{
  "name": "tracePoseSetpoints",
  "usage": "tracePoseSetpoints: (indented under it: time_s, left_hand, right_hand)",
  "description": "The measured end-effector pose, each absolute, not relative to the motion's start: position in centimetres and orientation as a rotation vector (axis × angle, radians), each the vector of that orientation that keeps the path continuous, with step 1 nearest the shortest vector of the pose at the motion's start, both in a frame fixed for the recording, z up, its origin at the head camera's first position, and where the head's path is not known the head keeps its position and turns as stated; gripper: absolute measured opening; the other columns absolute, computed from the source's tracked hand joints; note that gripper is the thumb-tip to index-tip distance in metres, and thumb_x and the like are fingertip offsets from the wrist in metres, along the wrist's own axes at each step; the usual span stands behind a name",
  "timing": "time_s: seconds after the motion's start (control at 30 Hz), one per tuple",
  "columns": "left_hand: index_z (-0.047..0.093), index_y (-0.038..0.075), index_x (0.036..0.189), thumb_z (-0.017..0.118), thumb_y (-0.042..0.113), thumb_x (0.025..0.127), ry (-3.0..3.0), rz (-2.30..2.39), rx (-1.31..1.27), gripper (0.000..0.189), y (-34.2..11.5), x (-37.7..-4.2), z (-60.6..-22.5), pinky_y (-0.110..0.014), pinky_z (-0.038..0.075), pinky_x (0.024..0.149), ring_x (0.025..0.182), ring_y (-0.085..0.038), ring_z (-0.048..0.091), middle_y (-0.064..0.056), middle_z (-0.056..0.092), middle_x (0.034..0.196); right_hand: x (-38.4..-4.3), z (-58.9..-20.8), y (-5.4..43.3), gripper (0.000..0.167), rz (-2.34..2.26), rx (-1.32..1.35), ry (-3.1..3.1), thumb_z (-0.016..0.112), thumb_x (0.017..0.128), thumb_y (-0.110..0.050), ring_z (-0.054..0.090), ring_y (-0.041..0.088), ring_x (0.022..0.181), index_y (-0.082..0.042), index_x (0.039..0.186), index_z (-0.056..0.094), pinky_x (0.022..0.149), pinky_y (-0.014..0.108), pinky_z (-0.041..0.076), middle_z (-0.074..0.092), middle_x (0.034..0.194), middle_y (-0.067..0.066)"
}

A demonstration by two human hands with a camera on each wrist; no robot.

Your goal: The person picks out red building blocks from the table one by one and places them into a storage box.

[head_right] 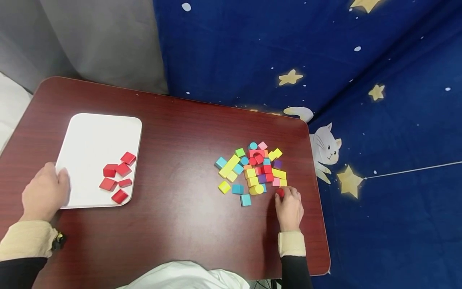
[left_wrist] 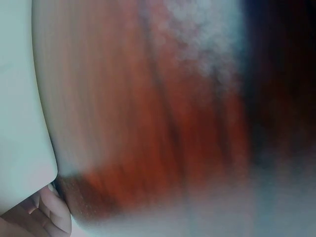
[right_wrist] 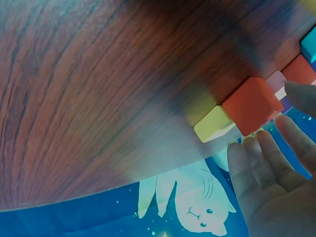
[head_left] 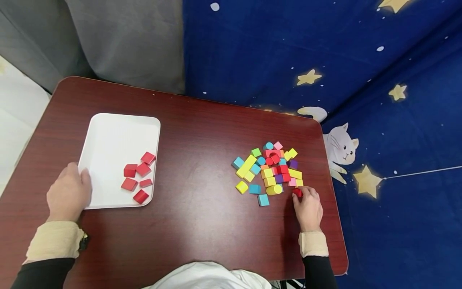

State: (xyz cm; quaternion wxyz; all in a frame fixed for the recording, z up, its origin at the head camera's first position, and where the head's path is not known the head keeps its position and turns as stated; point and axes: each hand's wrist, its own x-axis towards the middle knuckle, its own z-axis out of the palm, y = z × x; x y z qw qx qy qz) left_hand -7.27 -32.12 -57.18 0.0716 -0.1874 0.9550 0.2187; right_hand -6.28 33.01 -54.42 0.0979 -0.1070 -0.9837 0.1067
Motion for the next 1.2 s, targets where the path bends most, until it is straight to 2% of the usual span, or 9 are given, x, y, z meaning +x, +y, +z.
tracePoseSetpoints:
  time_s: [0.37,0.7,0.83,1.03,1.2]
  left_hand:
    - [0.04,-0.019,0.125,0.034,0.023,0.107,2.871,0.661,-0.562,0.047,-32.0,-7.2,-57.0,-0.064,0.042,0.061,0.092,-0.064,0.054,-0.042,0.05,0.108]
    - [0.04,-0.019,0.125,0.034,0.023,0.107,2.878,0.673,-0.549,0.047,-31.9,-7.1,-57.0,-0.063,0.042,0.061,0.091,-0.063,0.055,-0.041,0.05,0.109]
    - [0.039,-0.019,0.127,0.034,0.023,0.107,2.873,0.666,-0.556,0.047,-31.9,-7.0,-57.0,-0.064,0.042,0.063,0.092,-0.063,0.055,-0.041,0.05,0.109]
    - [0.041,-0.019,0.125,0.035,0.023,0.107,2.893,0.686,-0.541,0.046,-31.9,-7.1,-57.1,-0.064,0.041,0.062,0.091,-0.063,0.054,-0.041,0.05,0.108]
    - [0.041,-0.019,0.126,0.035,0.022,0.107,2.901,0.681,-0.552,0.046,-32.0,-7.2,-57.1,-0.063,0.042,0.061,0.091,-0.063,0.055,-0.041,0.051,0.108]
  right_hand:
    - [-6.8,-54.9,33.3,0.023,0.373,-0.262,-2.879,0.079,0.083,-0.006,0.068,0.043,0.096,0.001,0.104,0.072,0.084,0.058,0.054,0.065,0.108,0.024]
    - [-6.5,-55.6,32.9,0.018,0.414,-0.199,-2.89,0.078,0.083,-0.002,0.07,0.04,0.093,0.004,0.1,0.073,0.082,0.055,0.056,0.07,0.101,0.022]
    - [-6.6,-55.4,32.9,0.019,0.427,-0.187,-2.927,0.078,0.083,-0.003,0.069,0.041,0.095,0.004,0.101,0.072,0.086,0.055,0.055,0.069,0.102,0.023]
    - [-5.6,-55.0,32.4,0.02,0.453,-0.22,-2.969,0.079,0.083,-0.005,0.069,0.041,0.097,0.002,0.102,0.073,0.086,0.055,0.055,0.07,0.104,0.023]
    - [-4.4,-54.8,31.2,0.021,0.513,-0.138,-2.938,0.082,0.081,-0.004,0.071,0.037,0.092,0.0,0.099,0.074,0.084,0.052,0.057,0.071,0.101,0.02]
